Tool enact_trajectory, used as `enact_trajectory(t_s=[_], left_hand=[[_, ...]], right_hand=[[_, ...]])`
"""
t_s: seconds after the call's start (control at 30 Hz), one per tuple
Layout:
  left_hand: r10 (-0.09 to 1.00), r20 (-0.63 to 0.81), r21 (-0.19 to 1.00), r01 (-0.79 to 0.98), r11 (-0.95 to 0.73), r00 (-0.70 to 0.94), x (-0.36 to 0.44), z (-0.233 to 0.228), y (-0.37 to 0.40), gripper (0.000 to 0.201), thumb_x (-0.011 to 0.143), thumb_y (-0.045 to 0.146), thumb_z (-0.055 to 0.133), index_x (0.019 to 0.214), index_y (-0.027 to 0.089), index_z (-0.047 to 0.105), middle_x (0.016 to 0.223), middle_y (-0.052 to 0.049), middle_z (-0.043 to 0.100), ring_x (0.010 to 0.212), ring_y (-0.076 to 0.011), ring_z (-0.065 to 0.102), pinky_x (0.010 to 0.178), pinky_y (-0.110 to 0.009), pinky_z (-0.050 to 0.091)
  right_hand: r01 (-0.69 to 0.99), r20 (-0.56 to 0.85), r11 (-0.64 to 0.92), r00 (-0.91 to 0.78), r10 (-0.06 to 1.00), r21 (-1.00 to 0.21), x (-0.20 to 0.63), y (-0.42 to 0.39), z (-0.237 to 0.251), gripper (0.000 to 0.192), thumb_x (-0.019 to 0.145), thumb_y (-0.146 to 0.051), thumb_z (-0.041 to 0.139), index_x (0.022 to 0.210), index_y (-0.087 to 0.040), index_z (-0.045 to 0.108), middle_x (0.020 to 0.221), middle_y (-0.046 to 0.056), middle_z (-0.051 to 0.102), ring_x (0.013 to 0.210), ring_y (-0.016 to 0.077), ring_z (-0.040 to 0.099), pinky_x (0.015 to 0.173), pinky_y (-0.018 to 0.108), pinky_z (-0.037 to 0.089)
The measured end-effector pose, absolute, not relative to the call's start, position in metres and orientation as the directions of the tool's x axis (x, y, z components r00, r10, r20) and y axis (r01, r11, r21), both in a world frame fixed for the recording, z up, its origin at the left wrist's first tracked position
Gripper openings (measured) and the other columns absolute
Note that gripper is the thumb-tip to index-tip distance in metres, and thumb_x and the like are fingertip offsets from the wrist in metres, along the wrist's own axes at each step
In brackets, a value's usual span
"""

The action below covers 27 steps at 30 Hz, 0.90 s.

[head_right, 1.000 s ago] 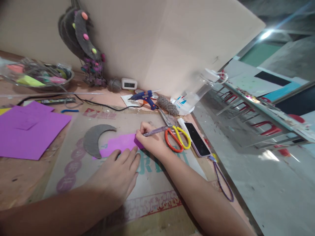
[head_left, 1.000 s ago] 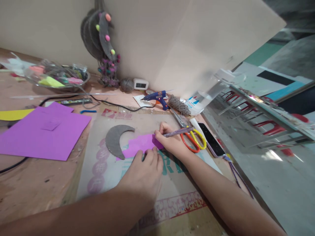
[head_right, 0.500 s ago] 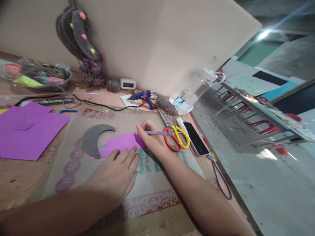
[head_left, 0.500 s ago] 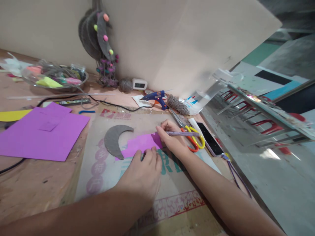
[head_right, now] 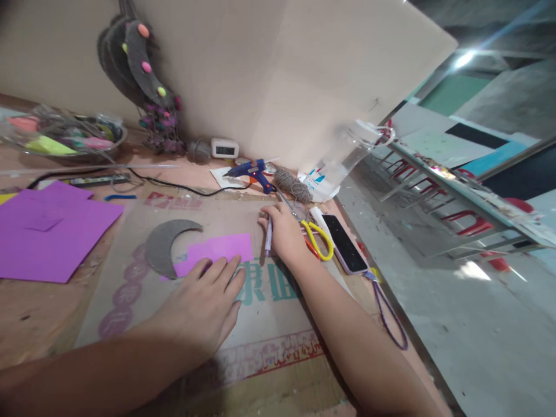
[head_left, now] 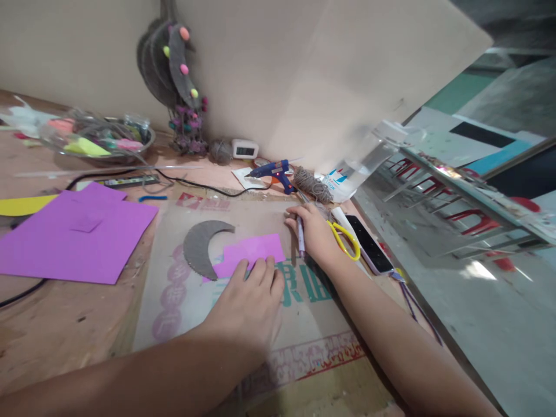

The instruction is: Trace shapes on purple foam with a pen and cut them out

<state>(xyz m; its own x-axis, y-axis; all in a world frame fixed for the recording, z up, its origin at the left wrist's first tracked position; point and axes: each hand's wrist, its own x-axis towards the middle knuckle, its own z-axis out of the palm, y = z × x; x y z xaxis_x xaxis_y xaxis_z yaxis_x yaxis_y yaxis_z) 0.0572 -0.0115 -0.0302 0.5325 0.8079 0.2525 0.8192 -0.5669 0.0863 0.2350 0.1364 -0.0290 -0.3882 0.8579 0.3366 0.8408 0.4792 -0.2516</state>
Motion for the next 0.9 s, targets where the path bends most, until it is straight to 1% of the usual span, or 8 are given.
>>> enact_trajectory(t_s=[0.17,0.23,0.37,0.5,0.6,0.7,0.77,0.9], left_hand=[[0.801,0.246,0.072,0.814,-0.577,0.546,0.057,-0.031,-0.011,0.046,0.088,0.027,0.047,0.126,0.005,0.062,0.136,-0.023,0.059,0.117,-0.0334,0.058,0.094,-0.049,0.044],[0.799,0.247,0.069,0.812,-0.579,0.549,0.057,-0.030,-0.011,0.046,0.088,0.027,0.046,0.126,0.006,0.062,0.136,-0.023,0.059,0.117,-0.0332,0.058,0.094,-0.049,0.044],[0.802,0.232,0.064,0.815,-0.577,0.550,0.057,-0.029,-0.011,0.046,0.089,0.026,0.046,0.127,0.006,0.062,0.136,-0.024,0.058,0.117,-0.0328,0.059,0.094,-0.049,0.045],[0.806,0.219,0.060,0.817,-0.574,0.551,0.057,-0.028,-0.010,0.045,0.088,0.027,0.048,0.126,0.006,0.062,0.137,-0.024,0.057,0.115,-0.0324,0.059,0.091,-0.047,0.045],[0.809,0.235,0.062,0.822,-0.566,0.539,0.057,-0.027,-0.010,0.045,0.087,0.028,0.050,0.124,0.007,0.062,0.138,-0.025,0.056,0.113,-0.0330,0.059,0.089,-0.048,0.045],[0.798,0.254,0.060,0.815,-0.576,0.546,0.057,-0.026,-0.009,0.042,0.088,0.028,0.049,0.122,0.007,0.064,0.134,-0.025,0.059,0.113,-0.0328,0.058,0.088,-0.047,0.045],[0.795,0.258,0.062,0.812,-0.580,0.549,0.057,-0.026,-0.009,0.041,0.088,0.028,0.049,0.120,0.007,0.064,0.132,-0.024,0.061,0.112,-0.0323,0.057,0.087,-0.046,0.044],[0.801,0.250,0.076,0.814,-0.576,0.543,0.056,-0.024,-0.008,0.041,0.088,0.028,0.049,0.119,0.007,0.064,0.131,-0.024,0.061,0.111,-0.0323,0.056,0.086,-0.047,0.044]], right_hand=[[0.876,0.342,0.412,-0.318,0.884,-0.251,0.237,0.139,-0.024,0.033,0.098,-0.025,0.043,0.123,-0.019,0.064,0.112,0.013,0.069,0.103,0.0292,0.066,0.090,0.043,0.050],[0.878,0.330,0.413,-0.325,0.886,-0.243,0.235,0.137,-0.021,0.034,0.098,-0.027,0.044,0.125,-0.018,0.062,0.113,0.015,0.069,0.102,0.0307,0.066,0.089,0.045,0.050],[0.885,0.290,0.394,-0.320,0.902,-0.248,0.230,0.135,-0.019,0.023,0.091,-0.033,0.059,0.104,-0.016,0.067,0.097,0.014,0.070,0.089,0.0293,0.066,0.081,0.042,0.050],[0.808,0.297,0.458,-0.364,0.883,-0.371,0.225,0.136,-0.024,0.014,0.086,-0.026,0.066,0.097,-0.018,0.064,0.089,0.007,0.068,0.082,0.0227,0.064,0.077,0.035,0.049],[0.719,0.298,0.486,-0.385,0.874,-0.496,0.224,0.132,-0.025,0.012,0.085,-0.019,0.064,0.097,-0.018,0.063,0.086,0.004,0.067,0.077,0.0193,0.063,0.074,0.033,0.049],[0.578,0.227,0.535,-0.520,0.824,-0.617,0.227,0.120,-0.018,0.015,0.089,-0.022,0.061,0.104,-0.020,0.063,0.089,0.003,0.068,0.078,0.0173,0.064,0.074,0.031,0.050],[0.524,0.173,0.598,-0.647,0.743,-0.606,0.228,0.111,-0.012,0.014,0.092,-0.023,0.058,0.105,-0.021,0.064,0.094,0.004,0.067,0.084,0.0173,0.064,0.076,0.031,0.050],[0.532,0.167,0.723,-0.743,0.648,-0.441,0.223,0.098,-0.006,0.015,0.095,-0.017,0.052,0.103,-0.019,0.065,0.100,0.008,0.062,0.089,0.0183,0.061,0.079,0.032,0.049]])
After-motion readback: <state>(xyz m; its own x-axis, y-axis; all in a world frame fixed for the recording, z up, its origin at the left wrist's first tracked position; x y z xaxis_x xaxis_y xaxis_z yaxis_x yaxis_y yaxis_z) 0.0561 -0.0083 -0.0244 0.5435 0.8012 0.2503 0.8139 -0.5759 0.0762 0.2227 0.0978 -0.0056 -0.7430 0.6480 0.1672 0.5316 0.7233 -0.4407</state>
